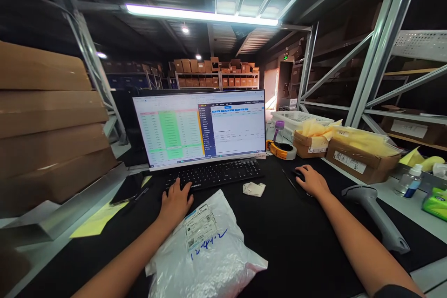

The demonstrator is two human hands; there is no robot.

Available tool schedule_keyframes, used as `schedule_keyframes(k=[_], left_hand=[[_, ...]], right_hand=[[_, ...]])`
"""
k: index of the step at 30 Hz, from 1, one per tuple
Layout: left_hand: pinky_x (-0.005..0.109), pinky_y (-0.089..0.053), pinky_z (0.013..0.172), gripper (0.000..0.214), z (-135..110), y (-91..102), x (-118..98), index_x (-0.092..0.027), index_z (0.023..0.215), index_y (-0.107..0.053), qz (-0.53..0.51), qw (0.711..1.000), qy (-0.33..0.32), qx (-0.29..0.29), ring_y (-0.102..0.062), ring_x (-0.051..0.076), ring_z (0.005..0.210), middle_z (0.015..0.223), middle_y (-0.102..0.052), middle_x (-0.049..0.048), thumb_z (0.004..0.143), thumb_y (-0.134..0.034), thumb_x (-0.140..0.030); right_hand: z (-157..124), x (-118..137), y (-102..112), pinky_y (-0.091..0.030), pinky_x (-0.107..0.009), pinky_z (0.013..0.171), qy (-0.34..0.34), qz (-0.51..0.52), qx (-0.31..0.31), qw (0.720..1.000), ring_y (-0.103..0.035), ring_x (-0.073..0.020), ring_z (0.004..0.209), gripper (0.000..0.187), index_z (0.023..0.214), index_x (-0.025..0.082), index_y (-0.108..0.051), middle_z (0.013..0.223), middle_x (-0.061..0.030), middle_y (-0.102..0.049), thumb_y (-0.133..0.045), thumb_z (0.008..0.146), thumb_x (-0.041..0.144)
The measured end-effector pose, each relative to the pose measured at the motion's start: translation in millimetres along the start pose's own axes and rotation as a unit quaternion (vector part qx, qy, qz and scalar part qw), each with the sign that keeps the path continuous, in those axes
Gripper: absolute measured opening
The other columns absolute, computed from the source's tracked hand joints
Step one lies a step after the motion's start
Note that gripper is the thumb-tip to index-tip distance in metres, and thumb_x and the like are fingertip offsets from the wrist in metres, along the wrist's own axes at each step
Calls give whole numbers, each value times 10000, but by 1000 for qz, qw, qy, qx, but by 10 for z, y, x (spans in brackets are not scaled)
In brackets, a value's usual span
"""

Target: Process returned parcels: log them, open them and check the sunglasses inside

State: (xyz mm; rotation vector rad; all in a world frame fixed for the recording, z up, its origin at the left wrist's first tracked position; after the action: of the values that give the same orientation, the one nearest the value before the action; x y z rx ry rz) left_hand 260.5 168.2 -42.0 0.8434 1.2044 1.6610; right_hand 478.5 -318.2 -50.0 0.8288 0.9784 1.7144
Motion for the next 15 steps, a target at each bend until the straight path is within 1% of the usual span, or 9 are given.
schedule_keyframes(k=[4, 8, 11, 15], left_hand=[[593, -359, 1088, 459, 4, -28, 14, -226, 1415, -524, 8, 1000, -5, -17, -404, 354, 1403, 1567, -329, 253, 967, -456, -296], [598, -358, 1082, 457, 18, -73, 28, -230, 1410, -530, 8, 1000, -9, -23, -404, 356, 1396, 1564, -334, 248, 964, -450, -289], [605, -353, 1081, 459, 35, -113, 38, -233, 1414, -526, 9, 1000, -8, -25, -393, 359, 1400, 1571, -327, 242, 968, -432, -289], [604, -361, 1074, 464, 52, -141, 46, -223, 1419, -524, 17, 999, -9, -33, -396, 364, 1396, 1570, -325, 251, 969, -436, -289]], right_hand=[[-6, 21, 27, -490, -367, 988, 1, 4, 1, 1000, -626, -246, 1121, 454, 1317, 281, -616, 1305, -91, -580, -523, 885, 382], [-6, 35, 31, -488, -365, 1006, 1, 6, 12, 1000, -622, -245, 1145, 441, 1302, 270, -630, 1335, -95, -566, -477, 927, 445], [3, 41, 16, -479, -384, 1024, -4, 3, 14, 1000, -602, -255, 1190, 449, 1316, 286, -624, 1381, -91, -544, -455, 943, 470], [16, 49, 13, -490, -385, 1001, -17, -7, 17, 1000, -620, -258, 1160, 461, 1345, 289, -606, 1401, -95, -533, -472, 936, 456]])
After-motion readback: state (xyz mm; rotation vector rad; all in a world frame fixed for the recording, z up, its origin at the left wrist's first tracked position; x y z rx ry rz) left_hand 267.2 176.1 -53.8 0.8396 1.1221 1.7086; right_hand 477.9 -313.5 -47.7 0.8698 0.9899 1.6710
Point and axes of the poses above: each hand's wrist, its own z-axis towards the middle knuckle, its own y-axis out of the back of the hand, x = y × z, the point moved 1 cm from there along z, towards the middle knuckle
